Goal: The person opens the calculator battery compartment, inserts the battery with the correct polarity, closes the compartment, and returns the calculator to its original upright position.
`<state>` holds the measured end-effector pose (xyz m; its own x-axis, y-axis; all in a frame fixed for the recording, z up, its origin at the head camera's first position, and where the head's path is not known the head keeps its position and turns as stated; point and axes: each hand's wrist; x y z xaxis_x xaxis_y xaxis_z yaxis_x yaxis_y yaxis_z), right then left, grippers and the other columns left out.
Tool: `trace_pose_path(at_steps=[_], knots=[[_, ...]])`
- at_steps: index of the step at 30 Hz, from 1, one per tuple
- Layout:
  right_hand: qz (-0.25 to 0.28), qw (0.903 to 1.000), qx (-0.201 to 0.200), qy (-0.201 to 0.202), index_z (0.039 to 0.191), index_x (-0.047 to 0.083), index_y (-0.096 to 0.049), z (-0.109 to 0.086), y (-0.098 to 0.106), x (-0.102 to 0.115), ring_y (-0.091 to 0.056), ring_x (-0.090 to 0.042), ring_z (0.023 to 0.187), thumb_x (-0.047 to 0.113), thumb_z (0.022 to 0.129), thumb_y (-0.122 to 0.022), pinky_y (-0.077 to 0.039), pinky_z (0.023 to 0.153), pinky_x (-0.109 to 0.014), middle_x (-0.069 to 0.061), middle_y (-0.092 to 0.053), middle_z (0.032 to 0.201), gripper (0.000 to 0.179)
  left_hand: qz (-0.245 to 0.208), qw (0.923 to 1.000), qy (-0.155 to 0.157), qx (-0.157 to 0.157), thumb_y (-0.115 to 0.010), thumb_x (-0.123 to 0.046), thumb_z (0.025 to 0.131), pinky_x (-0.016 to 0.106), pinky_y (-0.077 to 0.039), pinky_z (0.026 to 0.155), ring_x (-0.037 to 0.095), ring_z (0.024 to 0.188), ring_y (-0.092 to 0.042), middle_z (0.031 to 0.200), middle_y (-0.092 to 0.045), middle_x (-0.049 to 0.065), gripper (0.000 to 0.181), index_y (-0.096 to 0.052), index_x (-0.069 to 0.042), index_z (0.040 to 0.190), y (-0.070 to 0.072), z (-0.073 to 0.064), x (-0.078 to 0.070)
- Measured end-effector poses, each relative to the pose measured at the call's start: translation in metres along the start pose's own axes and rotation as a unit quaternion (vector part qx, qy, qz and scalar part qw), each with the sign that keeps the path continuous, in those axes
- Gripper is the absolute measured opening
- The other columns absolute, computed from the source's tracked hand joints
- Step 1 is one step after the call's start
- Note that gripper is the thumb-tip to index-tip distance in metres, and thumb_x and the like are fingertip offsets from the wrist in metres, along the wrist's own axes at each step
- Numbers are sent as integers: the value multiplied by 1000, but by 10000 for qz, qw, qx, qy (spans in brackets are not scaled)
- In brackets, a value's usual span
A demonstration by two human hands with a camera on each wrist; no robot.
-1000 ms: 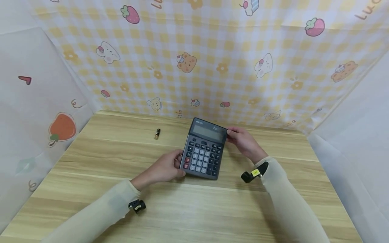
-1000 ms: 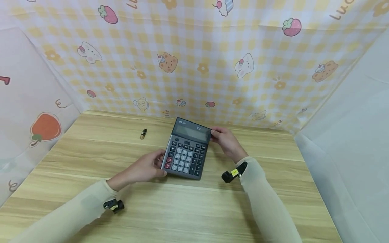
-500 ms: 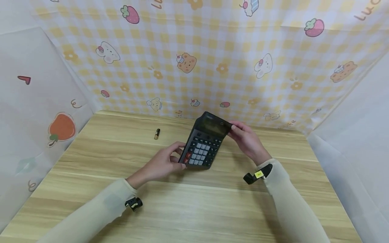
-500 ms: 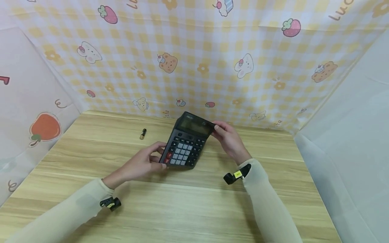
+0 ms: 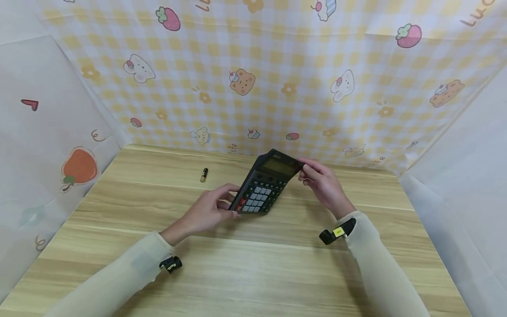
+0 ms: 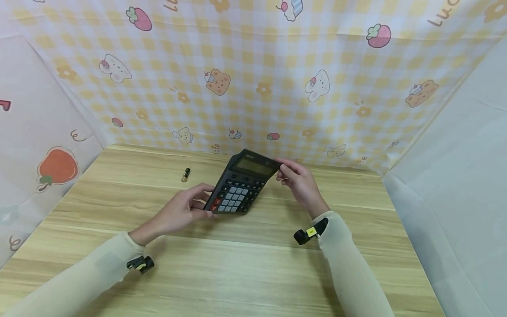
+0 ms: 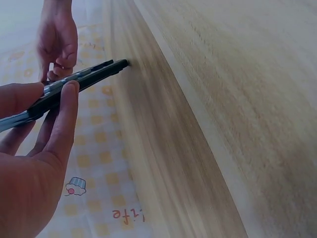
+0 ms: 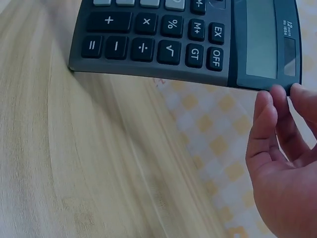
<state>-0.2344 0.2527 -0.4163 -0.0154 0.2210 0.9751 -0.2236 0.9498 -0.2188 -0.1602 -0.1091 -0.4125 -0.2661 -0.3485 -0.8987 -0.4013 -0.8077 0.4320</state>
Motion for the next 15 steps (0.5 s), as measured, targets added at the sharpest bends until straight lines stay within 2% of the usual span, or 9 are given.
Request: trace_pose_path(at_steps=[4, 9, 15], knots=[[193, 9997, 116, 27, 129, 14, -78, -3, 1, 2, -69, -14, 92, 8, 118, -52, -56, 82, -26, -4, -71, 98, 30, 145, 9998, -139, -2, -81, -1, 95, 53, -62, 95, 26, 102, -79, 121, -78, 14, 54, -66, -9, 146, 1, 0, 1], [475, 9983, 321, 50, 120, 12, -81, -5, 3, 6, -72, -15, 93, 13, 119, -49, -59, 86, -27, -5, -75, 99, 31, 499, 9979, -405, 1, -80, -1, 95, 43, -65, 89, 22, 100, -79, 120, -79, 13, 53, -67, -9, 145, 3, 1, 2], [319, 9990, 309, -87, 115, 11, -80, -10, 4, 11, -72, -16, 91, 18, 120, -48, -60, 86, -27, -6, -76, 100, 33, 975, 9921, -794, 40, -78, 2, 94, 31, -64, 83, 19, 97, -79, 118, -80, 13, 50, -69, -8, 143, 4, 3, 0]])
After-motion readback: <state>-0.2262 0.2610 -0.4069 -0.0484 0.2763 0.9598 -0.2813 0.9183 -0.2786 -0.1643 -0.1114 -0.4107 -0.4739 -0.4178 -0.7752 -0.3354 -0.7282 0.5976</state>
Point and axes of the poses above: each hand's wrist, its own z-axis towards the middle knuckle, its own y-axis out of the back of the hand, x = y × z
